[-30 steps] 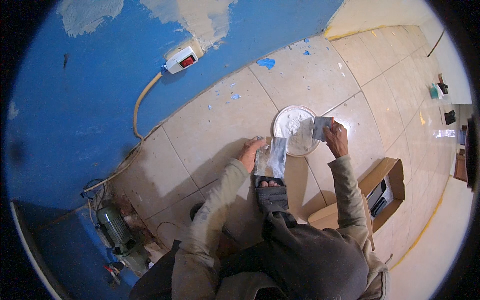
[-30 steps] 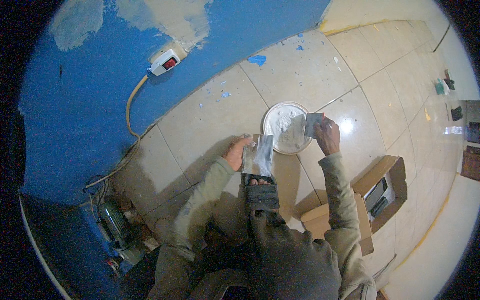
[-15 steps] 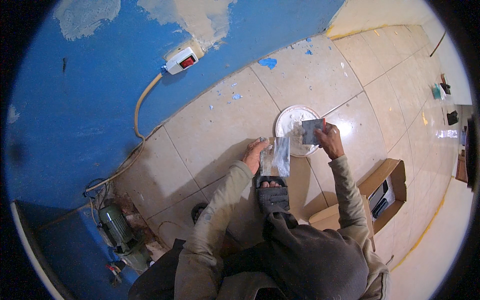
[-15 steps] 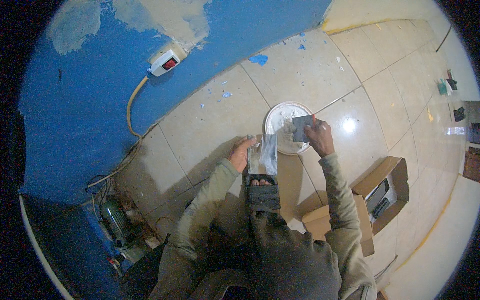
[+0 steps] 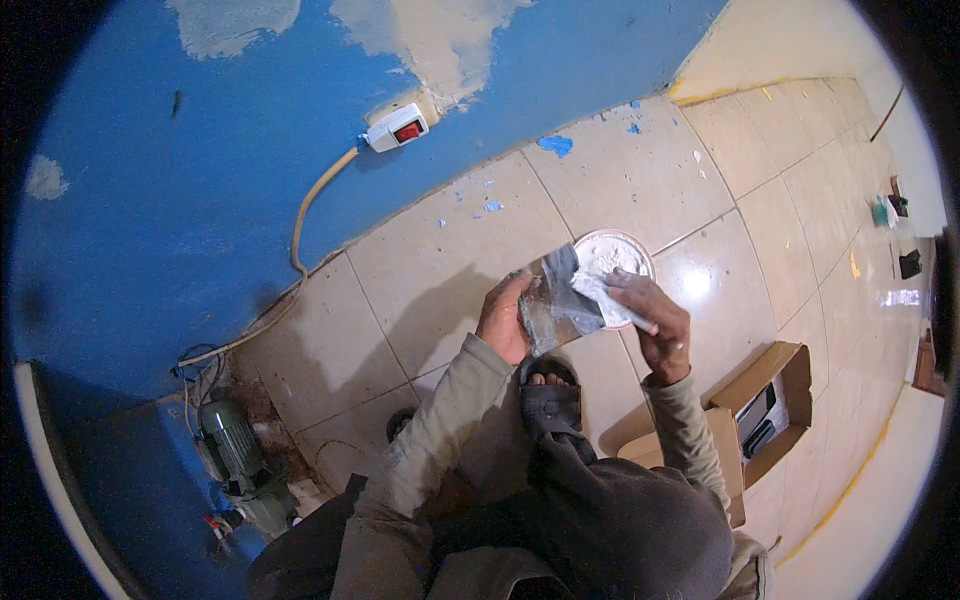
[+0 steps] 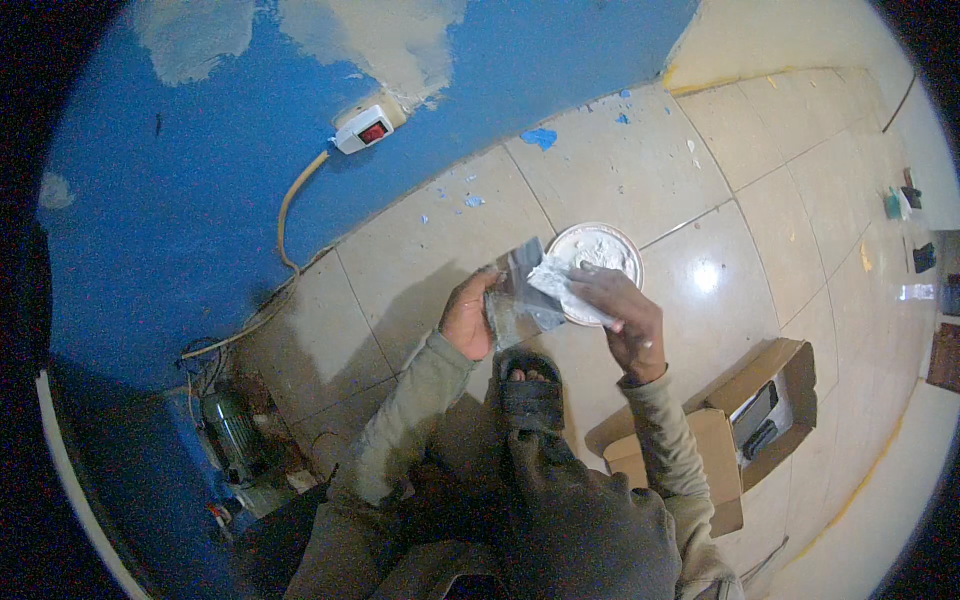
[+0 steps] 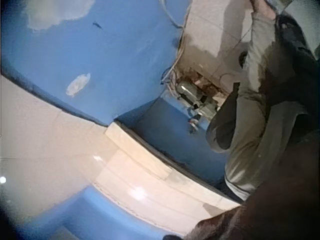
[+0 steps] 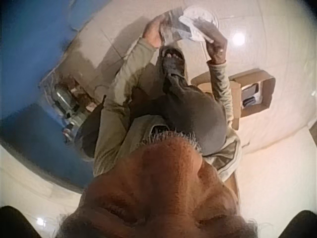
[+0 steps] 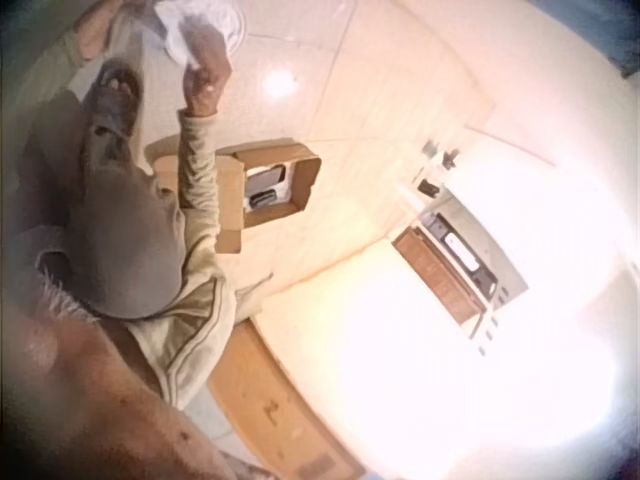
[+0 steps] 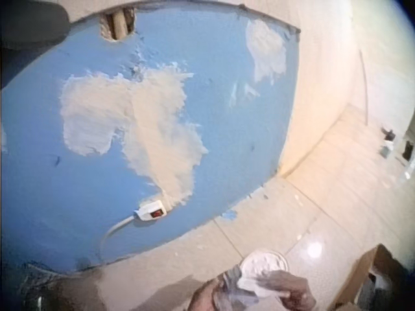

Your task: The person applies white filler paste to a blue wall using a putty knife. They scoop the paste from a container and spread it over damaged areas, smoothing the surface to repair the wall.

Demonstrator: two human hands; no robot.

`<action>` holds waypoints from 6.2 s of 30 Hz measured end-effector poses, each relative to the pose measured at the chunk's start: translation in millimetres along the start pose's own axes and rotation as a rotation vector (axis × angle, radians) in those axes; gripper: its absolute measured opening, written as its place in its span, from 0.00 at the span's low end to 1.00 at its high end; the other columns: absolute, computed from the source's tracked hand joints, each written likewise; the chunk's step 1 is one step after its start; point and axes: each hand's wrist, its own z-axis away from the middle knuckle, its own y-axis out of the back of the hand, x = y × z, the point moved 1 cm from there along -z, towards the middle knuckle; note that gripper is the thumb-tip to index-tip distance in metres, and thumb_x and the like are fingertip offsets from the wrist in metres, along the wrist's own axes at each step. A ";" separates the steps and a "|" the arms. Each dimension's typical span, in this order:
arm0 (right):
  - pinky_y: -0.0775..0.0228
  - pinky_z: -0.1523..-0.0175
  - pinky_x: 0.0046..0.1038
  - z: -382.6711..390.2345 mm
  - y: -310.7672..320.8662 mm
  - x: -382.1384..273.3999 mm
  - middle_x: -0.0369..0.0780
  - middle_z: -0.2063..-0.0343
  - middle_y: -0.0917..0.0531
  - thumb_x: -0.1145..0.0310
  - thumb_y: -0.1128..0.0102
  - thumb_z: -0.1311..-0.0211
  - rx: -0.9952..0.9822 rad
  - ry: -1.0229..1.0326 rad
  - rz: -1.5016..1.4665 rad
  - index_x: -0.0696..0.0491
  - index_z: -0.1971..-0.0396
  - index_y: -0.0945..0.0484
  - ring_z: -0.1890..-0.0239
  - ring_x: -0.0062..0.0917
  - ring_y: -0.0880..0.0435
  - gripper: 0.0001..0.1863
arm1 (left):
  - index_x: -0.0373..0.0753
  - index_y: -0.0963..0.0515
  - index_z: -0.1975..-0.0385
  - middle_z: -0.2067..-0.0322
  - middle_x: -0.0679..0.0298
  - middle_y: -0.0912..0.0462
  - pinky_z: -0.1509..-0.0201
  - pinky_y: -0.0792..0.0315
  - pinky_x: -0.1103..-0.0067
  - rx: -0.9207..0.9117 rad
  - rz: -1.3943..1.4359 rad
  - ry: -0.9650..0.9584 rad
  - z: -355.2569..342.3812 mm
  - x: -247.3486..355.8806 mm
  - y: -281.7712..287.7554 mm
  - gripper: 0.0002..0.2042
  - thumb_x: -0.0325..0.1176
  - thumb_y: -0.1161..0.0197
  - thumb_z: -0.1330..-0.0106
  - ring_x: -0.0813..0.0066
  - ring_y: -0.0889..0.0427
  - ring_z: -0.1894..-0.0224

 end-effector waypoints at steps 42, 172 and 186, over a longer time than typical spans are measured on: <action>0.27 0.45 0.33 -33.7 -36.2 -36.4 0.47 0.52 0.17 0.80 0.40 0.44 0.040 0.208 0.113 0.54 0.51 0.20 0.49 0.39 0.18 0.19 | 0.36 0.28 0.63 0.65 0.67 0.26 0.51 0.32 0.79 0.218 -0.384 -0.577 72.0 58.8 -66.4 0.13 0.41 0.50 0.25 0.81 0.28 0.61; 0.22 0.76 0.32 -89.6 -37.4 -97.2 0.44 0.65 0.17 0.73 0.47 0.41 -0.080 -0.885 -1.504 0.58 0.59 0.27 0.68 0.32 0.16 0.11 | 0.41 0.25 0.49 0.50 0.57 0.20 0.46 0.24 0.68 -0.059 -1.500 -1.884 110.9 94.2 -111.1 0.14 0.25 0.43 0.35 0.61 0.19 0.49; 0.29 0.47 0.36 -77.7 -25.2 -120.9 0.46 0.51 0.19 0.68 0.52 0.31 0.016 0.170 -0.068 0.60 0.48 0.24 0.48 0.36 0.20 0.17 | 0.39 0.27 0.51 0.64 0.67 0.21 0.56 0.26 0.78 -0.019 -0.362 -0.798 88.7 90.2 -84.0 0.14 0.41 0.47 0.27 0.81 0.22 0.61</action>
